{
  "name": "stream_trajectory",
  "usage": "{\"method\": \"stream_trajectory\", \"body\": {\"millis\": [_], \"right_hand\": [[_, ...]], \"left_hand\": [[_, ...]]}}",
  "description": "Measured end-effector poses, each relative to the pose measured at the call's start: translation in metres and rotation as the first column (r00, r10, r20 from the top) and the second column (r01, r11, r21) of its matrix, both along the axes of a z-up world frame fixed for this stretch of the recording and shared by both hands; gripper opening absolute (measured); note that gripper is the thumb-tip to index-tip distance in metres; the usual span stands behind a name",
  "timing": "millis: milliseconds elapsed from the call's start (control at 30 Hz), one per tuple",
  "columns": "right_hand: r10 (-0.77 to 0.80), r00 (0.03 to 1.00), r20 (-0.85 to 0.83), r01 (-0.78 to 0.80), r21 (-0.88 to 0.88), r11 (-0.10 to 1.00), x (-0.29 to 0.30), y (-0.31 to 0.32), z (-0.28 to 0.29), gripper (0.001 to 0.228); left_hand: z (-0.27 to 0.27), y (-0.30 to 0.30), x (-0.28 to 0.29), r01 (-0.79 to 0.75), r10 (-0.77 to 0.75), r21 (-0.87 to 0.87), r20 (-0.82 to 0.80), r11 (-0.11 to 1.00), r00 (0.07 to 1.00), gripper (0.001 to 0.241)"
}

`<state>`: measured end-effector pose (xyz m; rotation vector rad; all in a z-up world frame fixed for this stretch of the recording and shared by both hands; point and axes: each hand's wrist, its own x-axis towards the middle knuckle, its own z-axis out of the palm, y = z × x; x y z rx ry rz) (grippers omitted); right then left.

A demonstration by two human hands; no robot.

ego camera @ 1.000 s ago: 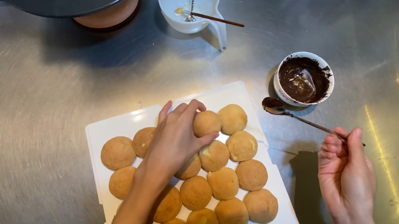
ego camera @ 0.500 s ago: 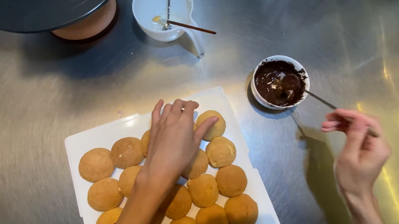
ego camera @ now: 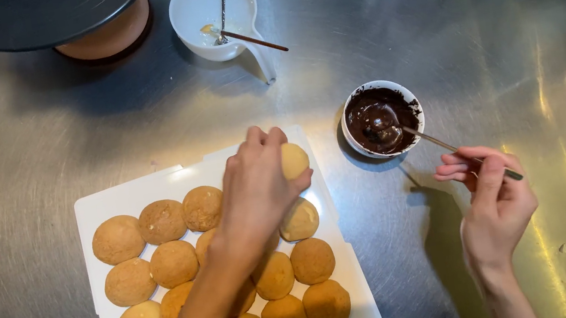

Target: Apply chocolate sauce to the base of cream puffs and arrange them on a tray.

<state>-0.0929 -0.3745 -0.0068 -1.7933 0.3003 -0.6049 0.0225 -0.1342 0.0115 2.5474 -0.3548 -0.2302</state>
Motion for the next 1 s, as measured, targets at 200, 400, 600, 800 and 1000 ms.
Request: {"method": "stream_trajectory", "body": {"millis": [200, 400, 600, 800, 1000], "right_hand": [[-0.168, 0.976, -0.136, 0.215, 0.670, 0.711, 0.008, -0.037, -0.034, 0.032], [-0.106, 0.973, -0.204, 0.186, 0.970, -0.157, 0.012, -0.058, -0.046, 0.015], [0.001, 1.000, 0.031, -0.013, 0.398, 0.917, -0.004, 0.039, -0.007, 0.031], [0.544, 0.839, 0.017, -0.424, -0.606, 0.673, -0.011, 0.069, -0.028, 0.017], [0.552, 0.833, -0.040, -0.442, -0.648, 0.620, -0.013, 0.074, -0.021, 0.018]], "left_hand": [[0.061, 0.050, 0.003, -0.519, 0.122, -0.694, -0.537, 0.500, 0.835, 0.054], [0.060, 0.079, 0.004, -0.606, 0.102, -0.730, -0.609, 0.317, 0.787, 0.059], [0.060, 0.100, -0.002, -0.591, 0.110, -0.698, -0.605, 0.405, 0.789, 0.052], [0.051, 0.103, -0.004, -0.455, 0.123, -0.747, -0.457, 0.484, 0.881, 0.055], [0.047, 0.101, -0.004, -0.463, 0.097, -0.755, -0.476, 0.464, 0.874, 0.053]]}}
